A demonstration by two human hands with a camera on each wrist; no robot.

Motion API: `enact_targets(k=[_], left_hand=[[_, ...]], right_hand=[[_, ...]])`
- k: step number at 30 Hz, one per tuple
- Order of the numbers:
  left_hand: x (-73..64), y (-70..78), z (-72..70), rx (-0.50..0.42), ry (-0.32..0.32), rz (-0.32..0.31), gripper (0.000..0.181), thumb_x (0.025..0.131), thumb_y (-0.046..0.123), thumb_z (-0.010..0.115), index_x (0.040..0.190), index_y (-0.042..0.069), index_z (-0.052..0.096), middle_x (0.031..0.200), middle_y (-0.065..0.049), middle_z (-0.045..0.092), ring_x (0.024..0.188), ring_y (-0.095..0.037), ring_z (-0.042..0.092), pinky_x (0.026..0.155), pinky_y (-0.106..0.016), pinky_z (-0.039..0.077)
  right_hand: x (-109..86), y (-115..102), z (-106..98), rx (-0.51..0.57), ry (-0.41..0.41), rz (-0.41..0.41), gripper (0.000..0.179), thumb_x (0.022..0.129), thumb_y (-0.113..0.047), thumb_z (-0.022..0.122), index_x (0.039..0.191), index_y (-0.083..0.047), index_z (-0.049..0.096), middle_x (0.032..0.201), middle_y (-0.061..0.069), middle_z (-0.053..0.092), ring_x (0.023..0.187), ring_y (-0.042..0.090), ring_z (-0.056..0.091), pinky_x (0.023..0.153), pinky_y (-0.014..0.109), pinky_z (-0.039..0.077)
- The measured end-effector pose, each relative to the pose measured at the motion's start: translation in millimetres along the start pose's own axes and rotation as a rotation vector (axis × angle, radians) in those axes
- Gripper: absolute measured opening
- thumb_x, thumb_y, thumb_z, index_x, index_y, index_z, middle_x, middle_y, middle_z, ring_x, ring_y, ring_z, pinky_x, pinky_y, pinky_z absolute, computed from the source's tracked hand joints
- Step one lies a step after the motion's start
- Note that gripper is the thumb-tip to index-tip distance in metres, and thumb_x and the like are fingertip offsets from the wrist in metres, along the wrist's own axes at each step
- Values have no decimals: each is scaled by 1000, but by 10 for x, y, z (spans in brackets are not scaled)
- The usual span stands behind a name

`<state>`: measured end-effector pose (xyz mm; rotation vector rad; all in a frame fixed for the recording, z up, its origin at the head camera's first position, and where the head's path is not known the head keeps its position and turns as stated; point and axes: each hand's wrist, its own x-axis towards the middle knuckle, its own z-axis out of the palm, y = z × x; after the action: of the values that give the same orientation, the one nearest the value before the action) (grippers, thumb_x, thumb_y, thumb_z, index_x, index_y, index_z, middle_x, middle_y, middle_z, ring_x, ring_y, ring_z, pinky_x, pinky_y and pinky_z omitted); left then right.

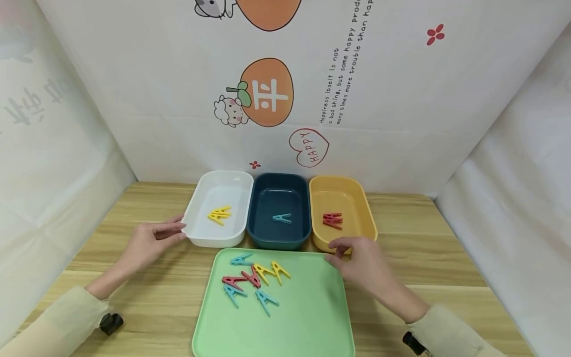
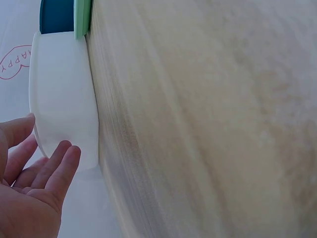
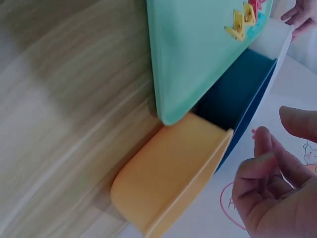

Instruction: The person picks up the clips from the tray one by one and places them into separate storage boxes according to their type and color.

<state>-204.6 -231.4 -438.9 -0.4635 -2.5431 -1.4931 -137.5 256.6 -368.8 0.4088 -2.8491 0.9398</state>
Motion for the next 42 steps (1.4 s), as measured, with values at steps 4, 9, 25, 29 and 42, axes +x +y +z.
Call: enact_targets(k=[4,9,25,29,42], left_hand=[[-8,-10,7,7,-1,-3,30,96,11,81,119,-6,76,142,-19,63,114,-34,71,83,-16,58],[-14,-12,15,22,-3,-12,30,96,12,82,120,-5,77,142,-17,63,115,-33,71,83,-16,58],[4,0,22,32,-2,4,31,96,12,81,120,-7,76,141,-19,63,114,-34,71,82,-15,57],[11,2,18,33,-3,4,31,96,12,81,120,-7,76,142,-19,63,115,-34,71,83,-15,57],[13,9,-5,47,-6,10,31,96,12,81,120,-6,76,142,-19,63,116,-34,71,83,-14,57]], right_hand=[[-56,-67,165,12,-58,14,15,89,-18,87,100,-10,81,78,-10,67,60,12,52,50,25,44],[-86,-111,338,38,-108,13,8,88,-19,88,90,-15,81,77,-11,65,61,14,53,53,26,45],[22,-207,676,14,-189,76,20,84,-24,91,96,-11,81,81,-6,67,66,14,54,56,28,48],[82,-270,760,-22,-187,96,24,82,-27,94,96,-13,81,82,-4,67,68,12,54,60,29,49],[248,-388,921,-63,-272,79,35,80,-30,96,102,-10,80,89,-2,68,80,15,58,71,35,53]])
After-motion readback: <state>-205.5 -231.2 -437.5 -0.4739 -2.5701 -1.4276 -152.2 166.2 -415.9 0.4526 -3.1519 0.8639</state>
